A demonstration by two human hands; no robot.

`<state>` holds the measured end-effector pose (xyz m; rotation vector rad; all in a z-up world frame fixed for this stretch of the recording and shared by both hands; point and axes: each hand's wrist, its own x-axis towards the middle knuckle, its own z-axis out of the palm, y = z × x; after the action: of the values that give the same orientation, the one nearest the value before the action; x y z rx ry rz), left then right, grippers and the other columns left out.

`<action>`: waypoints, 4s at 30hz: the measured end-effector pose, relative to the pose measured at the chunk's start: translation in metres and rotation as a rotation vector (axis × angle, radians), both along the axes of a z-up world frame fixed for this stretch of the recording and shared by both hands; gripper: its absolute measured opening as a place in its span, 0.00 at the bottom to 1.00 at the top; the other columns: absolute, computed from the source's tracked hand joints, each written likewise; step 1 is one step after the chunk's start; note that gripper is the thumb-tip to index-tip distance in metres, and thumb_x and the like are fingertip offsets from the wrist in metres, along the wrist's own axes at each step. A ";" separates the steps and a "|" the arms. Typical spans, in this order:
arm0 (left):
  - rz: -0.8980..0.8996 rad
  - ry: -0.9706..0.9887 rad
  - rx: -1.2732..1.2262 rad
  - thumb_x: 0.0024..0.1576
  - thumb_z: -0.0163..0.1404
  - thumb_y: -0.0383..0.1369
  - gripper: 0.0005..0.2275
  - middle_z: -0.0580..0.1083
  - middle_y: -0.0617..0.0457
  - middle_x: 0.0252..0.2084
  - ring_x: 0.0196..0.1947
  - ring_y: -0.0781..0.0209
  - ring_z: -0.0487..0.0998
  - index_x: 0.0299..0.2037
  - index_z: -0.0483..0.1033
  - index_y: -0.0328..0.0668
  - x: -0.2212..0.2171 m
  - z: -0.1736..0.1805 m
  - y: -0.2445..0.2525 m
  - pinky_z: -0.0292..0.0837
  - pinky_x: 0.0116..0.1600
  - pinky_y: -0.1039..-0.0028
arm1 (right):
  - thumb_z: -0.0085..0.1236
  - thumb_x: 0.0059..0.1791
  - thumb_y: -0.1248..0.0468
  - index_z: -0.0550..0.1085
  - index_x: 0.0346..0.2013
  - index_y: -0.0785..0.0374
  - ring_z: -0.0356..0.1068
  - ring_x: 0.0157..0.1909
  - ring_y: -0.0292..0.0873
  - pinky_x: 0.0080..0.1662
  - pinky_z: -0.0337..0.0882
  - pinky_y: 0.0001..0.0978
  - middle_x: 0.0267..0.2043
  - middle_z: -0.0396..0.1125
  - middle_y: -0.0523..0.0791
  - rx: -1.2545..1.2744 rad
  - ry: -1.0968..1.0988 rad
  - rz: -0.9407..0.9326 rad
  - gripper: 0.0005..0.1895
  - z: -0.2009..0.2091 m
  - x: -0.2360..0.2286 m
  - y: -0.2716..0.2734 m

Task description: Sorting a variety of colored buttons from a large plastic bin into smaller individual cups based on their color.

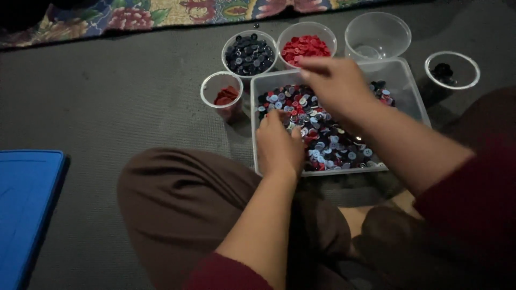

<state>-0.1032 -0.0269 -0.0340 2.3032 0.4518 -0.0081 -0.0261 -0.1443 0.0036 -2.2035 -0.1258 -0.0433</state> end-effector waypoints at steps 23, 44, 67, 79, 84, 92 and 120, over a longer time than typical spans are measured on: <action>-0.258 0.379 -0.016 0.57 0.53 0.33 0.15 0.76 0.44 0.53 0.60 0.40 0.75 0.55 0.75 0.52 0.008 -0.006 -0.014 0.75 0.60 0.53 | 0.66 0.47 0.57 0.79 0.55 0.54 0.77 0.49 0.58 0.53 0.75 0.51 0.50 0.76 0.55 -0.372 0.563 0.038 0.21 -0.041 -0.061 -0.071; -0.234 0.295 0.299 0.59 0.56 0.42 0.13 0.79 0.45 0.47 0.56 0.38 0.76 0.49 0.79 0.48 0.049 0.012 -0.046 0.66 0.62 0.52 | 0.65 0.46 0.55 0.84 0.44 0.46 0.77 0.45 0.55 0.43 0.75 0.45 0.35 0.78 0.44 -0.403 0.188 -0.255 0.12 -0.103 -0.030 -0.139; -0.056 0.112 -0.333 0.57 0.53 0.32 0.12 0.83 0.52 0.43 0.41 0.61 0.84 0.49 0.82 0.42 0.023 0.007 -0.033 0.78 0.48 0.74 | 0.57 0.54 0.67 0.77 0.51 0.71 0.72 0.37 0.36 0.39 0.71 0.21 0.41 0.74 0.48 0.305 0.452 -0.288 0.13 -0.059 -0.023 -0.113; -0.021 0.038 -0.501 0.51 0.62 0.33 0.08 0.80 0.56 0.28 0.27 0.68 0.77 0.38 0.83 0.41 0.009 0.001 -0.030 0.74 0.38 0.79 | 0.52 0.56 0.65 0.73 0.52 0.70 0.68 0.43 0.33 0.45 0.71 0.16 0.45 0.69 0.47 0.791 0.642 -0.291 0.12 -0.041 -0.037 -0.108; -0.006 -0.011 -0.479 0.48 0.65 0.39 0.12 0.78 0.56 0.24 0.23 0.67 0.74 0.35 0.83 0.41 0.008 -0.001 -0.027 0.70 0.32 0.79 | 0.54 0.55 0.65 0.75 0.52 0.69 0.69 0.40 0.31 0.44 0.73 0.13 0.42 0.72 0.47 0.734 0.689 -0.385 0.13 -0.027 -0.044 -0.101; 0.020 0.102 -0.564 0.51 0.63 0.37 0.09 0.82 0.56 0.28 0.26 0.70 0.77 0.37 0.87 0.42 0.007 0.012 -0.023 0.73 0.36 0.81 | 0.53 0.56 0.65 0.75 0.49 0.69 0.69 0.39 0.32 0.42 0.71 0.14 0.41 0.71 0.47 0.726 0.704 -0.375 0.11 -0.033 -0.044 -0.103; -0.026 0.309 -0.027 0.56 0.54 0.36 0.09 0.80 0.45 0.44 0.43 0.46 0.83 0.39 0.85 0.44 0.045 -0.003 -0.004 0.78 0.51 0.56 | 0.54 0.55 0.67 0.76 0.54 0.73 0.72 0.43 0.38 0.47 0.72 0.21 0.44 0.73 0.52 0.608 0.748 -0.382 0.15 -0.034 -0.048 -0.091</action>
<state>-0.0580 -0.0307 -0.0367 2.2880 0.5728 -0.3853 -0.0745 -0.2349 -0.0306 -1.4877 0.6430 0.4658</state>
